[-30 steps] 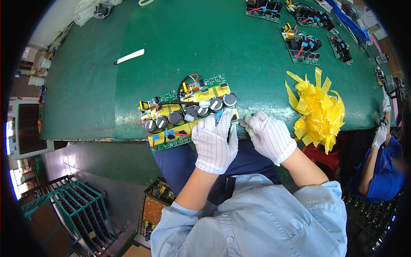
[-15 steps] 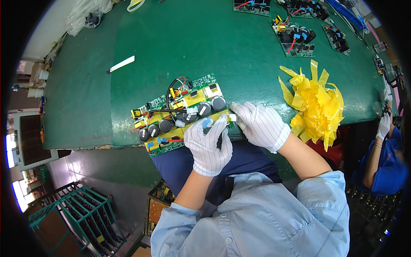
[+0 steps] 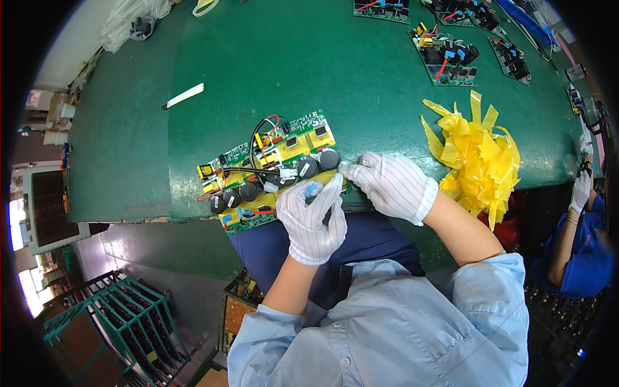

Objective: Manually assemble and inspect electronic circuit board components and wiring.

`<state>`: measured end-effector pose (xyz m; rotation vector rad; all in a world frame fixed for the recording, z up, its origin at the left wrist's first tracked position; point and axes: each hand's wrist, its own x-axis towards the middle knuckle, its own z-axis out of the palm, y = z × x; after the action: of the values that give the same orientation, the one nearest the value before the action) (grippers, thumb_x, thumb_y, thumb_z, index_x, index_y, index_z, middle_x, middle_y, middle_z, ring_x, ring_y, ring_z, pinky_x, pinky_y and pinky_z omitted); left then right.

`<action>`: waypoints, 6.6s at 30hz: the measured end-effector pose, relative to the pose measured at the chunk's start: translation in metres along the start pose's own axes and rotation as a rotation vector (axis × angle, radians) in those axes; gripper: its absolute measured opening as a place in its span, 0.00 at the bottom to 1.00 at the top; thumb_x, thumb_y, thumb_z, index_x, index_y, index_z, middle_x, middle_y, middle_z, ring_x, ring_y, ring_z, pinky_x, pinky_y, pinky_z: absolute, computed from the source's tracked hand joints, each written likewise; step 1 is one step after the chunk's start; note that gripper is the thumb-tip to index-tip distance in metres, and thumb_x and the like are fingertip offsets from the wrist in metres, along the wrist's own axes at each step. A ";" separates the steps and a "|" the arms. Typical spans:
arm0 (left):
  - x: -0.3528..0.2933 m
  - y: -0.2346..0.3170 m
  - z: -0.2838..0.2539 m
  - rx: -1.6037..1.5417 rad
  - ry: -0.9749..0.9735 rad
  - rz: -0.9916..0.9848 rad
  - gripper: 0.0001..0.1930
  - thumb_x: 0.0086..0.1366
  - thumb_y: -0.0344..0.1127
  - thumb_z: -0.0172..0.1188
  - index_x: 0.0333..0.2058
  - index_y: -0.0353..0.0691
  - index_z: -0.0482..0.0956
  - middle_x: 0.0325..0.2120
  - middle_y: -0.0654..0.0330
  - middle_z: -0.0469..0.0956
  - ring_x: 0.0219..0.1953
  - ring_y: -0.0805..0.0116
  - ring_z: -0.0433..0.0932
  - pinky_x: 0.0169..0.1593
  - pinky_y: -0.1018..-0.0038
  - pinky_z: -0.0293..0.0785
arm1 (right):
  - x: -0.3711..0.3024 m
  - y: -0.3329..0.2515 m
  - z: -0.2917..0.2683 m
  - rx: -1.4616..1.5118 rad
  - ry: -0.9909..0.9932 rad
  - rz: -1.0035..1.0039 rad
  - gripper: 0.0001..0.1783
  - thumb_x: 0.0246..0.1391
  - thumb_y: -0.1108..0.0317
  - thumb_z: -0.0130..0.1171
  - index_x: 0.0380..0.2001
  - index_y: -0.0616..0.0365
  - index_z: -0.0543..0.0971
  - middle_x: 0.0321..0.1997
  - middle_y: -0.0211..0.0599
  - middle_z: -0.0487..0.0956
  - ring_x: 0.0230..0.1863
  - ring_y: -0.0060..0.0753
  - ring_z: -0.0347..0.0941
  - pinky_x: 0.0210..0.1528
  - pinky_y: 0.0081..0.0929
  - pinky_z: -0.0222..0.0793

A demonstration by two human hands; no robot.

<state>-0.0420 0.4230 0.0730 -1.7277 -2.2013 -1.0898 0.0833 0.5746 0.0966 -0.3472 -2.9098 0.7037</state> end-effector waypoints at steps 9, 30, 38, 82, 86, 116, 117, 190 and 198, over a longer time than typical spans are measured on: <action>0.008 0.003 -0.023 -0.108 0.023 -0.042 0.19 0.50 0.24 0.57 0.45 0.34 0.77 0.43 0.49 0.71 0.46 0.53 0.71 0.50 0.64 0.67 | 0.004 -0.004 -0.003 0.050 -0.054 -0.004 0.17 0.53 0.68 0.48 0.47 0.49 0.73 0.28 0.46 0.69 0.25 0.48 0.71 0.24 0.42 0.67; 0.035 -0.079 -0.058 0.261 0.179 0.048 0.11 0.53 0.37 0.62 0.32 0.36 0.79 0.31 0.54 0.79 0.37 0.59 0.77 0.56 0.57 0.63 | 0.036 -0.035 -0.038 -0.273 -0.014 -0.113 0.24 0.46 0.73 0.51 0.50 0.47 0.72 0.28 0.40 0.69 0.27 0.41 0.71 0.23 0.38 0.66; 0.028 -0.079 -0.063 0.210 0.127 0.041 0.13 0.58 0.28 0.55 0.43 0.38 0.76 0.40 0.56 0.77 0.43 0.60 0.75 0.58 0.56 0.61 | 0.051 -0.061 -0.052 -0.315 0.074 -0.157 0.26 0.42 0.74 0.53 0.49 0.50 0.72 0.28 0.41 0.69 0.28 0.41 0.70 0.23 0.35 0.66; -0.012 -0.050 -0.043 0.265 0.112 -0.130 0.15 0.60 0.35 0.56 0.41 0.31 0.68 0.23 0.55 0.72 0.29 0.58 0.73 0.37 0.64 0.68 | 0.078 -0.074 -0.053 -0.150 0.326 -0.311 0.22 0.49 0.78 0.52 0.49 0.52 0.75 0.28 0.39 0.72 0.28 0.40 0.71 0.29 0.30 0.68; -0.014 -0.056 -0.039 0.259 0.140 -0.110 0.15 0.59 0.35 0.56 0.40 0.32 0.68 0.23 0.53 0.72 0.29 0.57 0.73 0.37 0.63 0.68 | 0.082 -0.068 -0.053 -0.169 0.296 -0.252 0.21 0.51 0.78 0.50 0.49 0.52 0.75 0.28 0.39 0.73 0.29 0.41 0.71 0.31 0.30 0.68; -0.067 -0.073 -0.069 0.277 0.269 -0.255 0.40 0.48 0.51 0.67 0.52 0.28 0.65 0.51 0.41 0.64 0.53 0.45 0.64 0.54 0.55 0.62 | 0.069 -0.096 -0.075 -0.055 0.342 -0.305 0.25 0.47 0.81 0.52 0.51 0.52 0.74 0.29 0.39 0.73 0.30 0.41 0.72 0.31 0.28 0.70; -0.070 -0.075 -0.064 0.219 0.270 -0.257 0.39 0.46 0.46 0.69 0.52 0.28 0.65 0.48 0.42 0.67 0.51 0.46 0.67 0.53 0.58 0.64 | 0.069 -0.097 -0.076 -0.042 0.346 -0.298 0.24 0.48 0.81 0.52 0.51 0.52 0.74 0.30 0.40 0.74 0.30 0.40 0.73 0.32 0.28 0.70; 0.049 -0.061 -0.028 0.121 0.199 -0.032 0.17 0.54 0.41 0.63 0.40 0.39 0.76 0.38 0.54 0.78 0.45 0.50 0.74 0.48 0.59 0.69 | -0.021 -0.098 0.052 0.178 0.139 0.224 0.29 0.51 0.74 0.52 0.58 0.56 0.65 0.35 0.50 0.75 0.31 0.50 0.73 0.32 0.38 0.70; 0.051 -0.059 -0.026 0.151 0.144 -0.066 0.20 0.54 0.44 0.61 0.43 0.40 0.75 0.41 0.55 0.77 0.48 0.52 0.73 0.49 0.59 0.68 | -0.021 -0.090 0.056 0.114 0.268 0.103 0.24 0.49 0.75 0.50 0.53 0.56 0.70 0.28 0.47 0.73 0.26 0.48 0.71 0.27 0.39 0.69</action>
<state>-0.1195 0.4424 0.0918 -1.4782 -2.2039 -0.9990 0.0762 0.4674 0.0872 -0.5365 -2.6034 0.7680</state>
